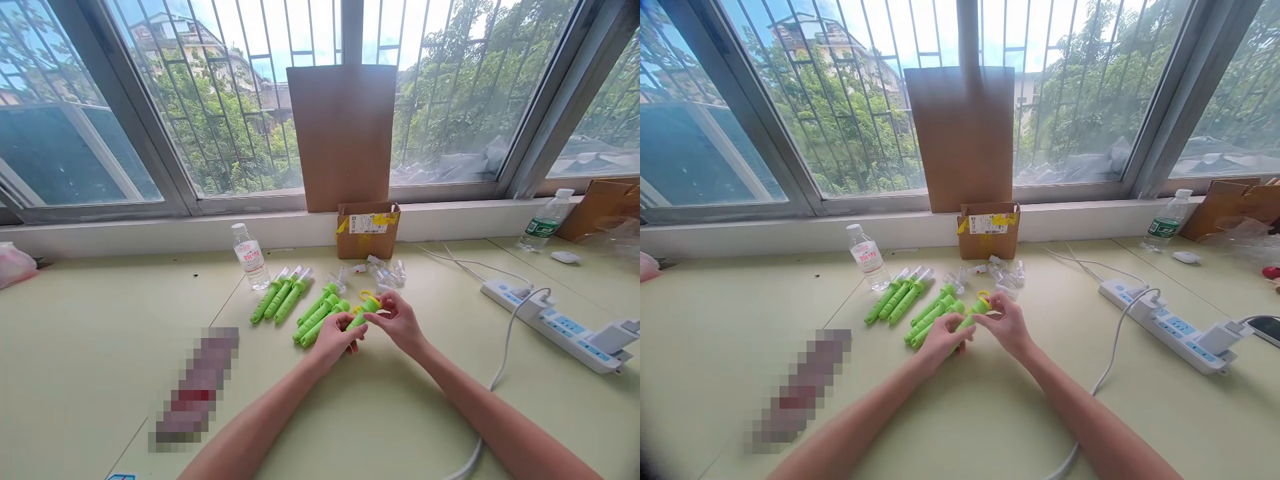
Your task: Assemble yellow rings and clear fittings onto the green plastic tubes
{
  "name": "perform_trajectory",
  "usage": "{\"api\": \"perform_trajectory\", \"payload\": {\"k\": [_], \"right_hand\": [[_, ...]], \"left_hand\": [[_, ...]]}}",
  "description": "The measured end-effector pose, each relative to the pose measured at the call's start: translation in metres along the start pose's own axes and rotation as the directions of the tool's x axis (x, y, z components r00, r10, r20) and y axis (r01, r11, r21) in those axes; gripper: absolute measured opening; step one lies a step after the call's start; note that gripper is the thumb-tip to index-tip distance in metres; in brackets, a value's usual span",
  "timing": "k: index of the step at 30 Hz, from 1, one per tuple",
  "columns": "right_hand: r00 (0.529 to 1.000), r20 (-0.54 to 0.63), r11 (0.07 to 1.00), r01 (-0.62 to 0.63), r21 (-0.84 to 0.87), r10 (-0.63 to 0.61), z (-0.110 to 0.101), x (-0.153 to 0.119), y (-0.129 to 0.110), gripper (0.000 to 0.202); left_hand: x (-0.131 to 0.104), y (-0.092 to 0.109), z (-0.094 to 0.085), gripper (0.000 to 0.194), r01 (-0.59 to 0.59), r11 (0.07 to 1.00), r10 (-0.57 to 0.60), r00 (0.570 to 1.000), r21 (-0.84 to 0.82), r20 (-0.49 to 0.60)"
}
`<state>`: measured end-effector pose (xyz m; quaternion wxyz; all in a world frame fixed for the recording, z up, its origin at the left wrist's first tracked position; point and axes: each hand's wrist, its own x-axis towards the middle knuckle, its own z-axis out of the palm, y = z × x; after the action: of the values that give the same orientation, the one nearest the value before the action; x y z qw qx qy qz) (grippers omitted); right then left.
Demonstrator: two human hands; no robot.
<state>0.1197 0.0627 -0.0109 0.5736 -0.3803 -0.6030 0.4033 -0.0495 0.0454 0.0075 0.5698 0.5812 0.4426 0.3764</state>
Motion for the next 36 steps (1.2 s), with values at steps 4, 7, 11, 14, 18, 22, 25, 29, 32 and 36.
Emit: {"api": "perform_trajectory", "payload": {"k": [4, 7, 11, 14, 18, 22, 25, 29, 32, 36], "right_hand": [[1.000, -0.023, 1.000, 0.006, -0.019, -0.006, 0.0009, -0.0004, -0.0011, 0.036], [1.000, -0.024, 1.000, 0.008, -0.025, -0.009, -0.0003, -0.0003, 0.0013, 0.035], [1.000, 0.023, 1.000, 0.021, 0.005, -0.021, -0.0027, 0.0002, 0.0054, 0.032], [0.998, 0.041, 0.999, 0.037, 0.013, -0.038, -0.0029, 0.0001, 0.0066, 0.032], [0.998, 0.047, 0.999, 0.036, 0.018, -0.036, -0.0012, -0.0005, 0.0062, 0.030], [0.999, 0.029, 0.999, 0.044, 0.007, -0.044, -0.0005, -0.0010, 0.0064, 0.028], [0.999, 0.009, 0.999, 0.045, -0.009, -0.045, -0.0008, -0.0006, 0.0062, 0.029], [0.999, 0.011, 0.999, 0.050, 0.013, -0.050, -0.0011, -0.0003, 0.0035, 0.029], [0.997, 0.054, 0.999, 0.046, 0.026, -0.048, -0.0019, -0.0001, 0.0015, 0.030], [0.997, 0.082, 0.999, 0.001, -0.036, 0.002, -0.0044, 0.0017, 0.0027, 0.030]], "left_hand": [[-0.0011, 0.0025, 0.0003, 0.040, 0.008, 1.000, -0.007, 0.999, -0.020, 0.051], [-0.0015, 0.0038, -0.0003, 0.044, 0.026, 0.999, -0.024, 0.996, -0.022, 0.083], [0.0001, 0.0039, -0.0027, 0.049, 0.066, 0.997, -0.061, 0.991, -0.044, 0.117], [0.0025, 0.0022, -0.0050, 0.049, 0.060, 0.998, -0.056, 0.989, -0.018, 0.139], [0.0043, -0.0018, -0.0067, 0.045, 0.057, 0.997, -0.062, 0.990, 0.046, 0.129], [0.0031, -0.0036, -0.0057, 0.045, 0.046, 0.997, -0.051, 0.994, 0.058, 0.094], [0.0016, -0.0011, -0.0036, 0.042, 0.031, 0.999, -0.035, 0.995, 0.037, 0.098], [0.0014, 0.0014, -0.0016, 0.042, 0.011, 1.000, -0.011, 0.994, 0.000, 0.106], [0.0029, -0.0003, -0.0028, 0.043, 0.015, 1.000, -0.013, 0.994, -0.014, 0.112], [0.0035, -0.0014, -0.0052, 0.045, 0.058, 0.998, -0.060, 0.988, 0.014, 0.142]]}}
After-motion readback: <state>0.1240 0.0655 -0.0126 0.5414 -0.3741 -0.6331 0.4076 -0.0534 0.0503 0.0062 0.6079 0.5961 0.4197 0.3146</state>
